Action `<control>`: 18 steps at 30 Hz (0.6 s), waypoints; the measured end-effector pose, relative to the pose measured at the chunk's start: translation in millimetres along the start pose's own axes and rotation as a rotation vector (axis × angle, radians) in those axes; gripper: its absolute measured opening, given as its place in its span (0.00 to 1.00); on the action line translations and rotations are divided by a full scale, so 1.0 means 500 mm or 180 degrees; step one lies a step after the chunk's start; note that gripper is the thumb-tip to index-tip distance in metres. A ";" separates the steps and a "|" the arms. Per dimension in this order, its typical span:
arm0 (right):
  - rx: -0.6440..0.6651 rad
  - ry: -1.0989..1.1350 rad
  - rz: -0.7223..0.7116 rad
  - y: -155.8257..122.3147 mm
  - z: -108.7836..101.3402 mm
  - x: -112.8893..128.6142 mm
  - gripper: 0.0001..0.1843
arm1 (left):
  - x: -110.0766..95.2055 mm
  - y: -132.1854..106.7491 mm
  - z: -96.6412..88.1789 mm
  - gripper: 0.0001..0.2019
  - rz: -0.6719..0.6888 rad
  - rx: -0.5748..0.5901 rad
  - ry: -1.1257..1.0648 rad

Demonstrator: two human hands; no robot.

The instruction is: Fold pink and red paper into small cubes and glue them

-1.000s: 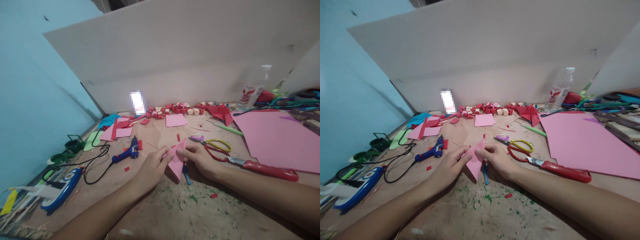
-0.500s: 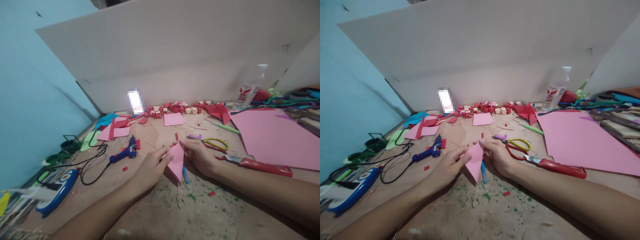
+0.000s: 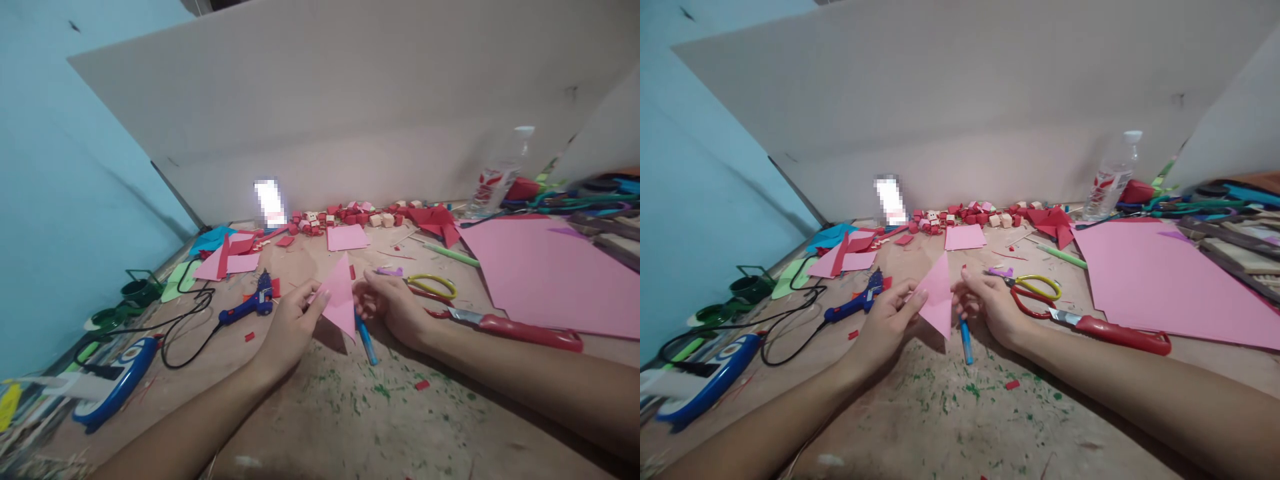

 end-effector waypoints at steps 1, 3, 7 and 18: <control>0.0100 -0.0101 0.0003 -0.004 0.004 0.001 0.26 | 0.001 0.000 0.000 0.15 -0.0011 0.0013 -0.0016; 0.0311 -0.0329 0.0030 -0.009 0.012 0.003 0.25 | 0.003 0.001 0.003 0.15 -0.0016 0.0089 -0.0025; 0.0608 -0.0717 0.0062 -0.014 0.023 0.010 0.25 | 0.007 0.000 0.010 0.14 -0.0063 0.0216 -0.0077; 0.1085 -0.1457 0.0151 -0.024 0.034 0.016 0.28 | 0.005 0.007 -0.007 0.16 -0.0104 0.0050 -0.0355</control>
Point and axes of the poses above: each hand's wrist, its own y-axis towards the middle knuckle, its own z-axis out of the palm, x = y × z, the point moved 5 cm from there along y, towards the middle knuckle, and after that the axes turned 8 degrees about -z, right-handed, at the moved point
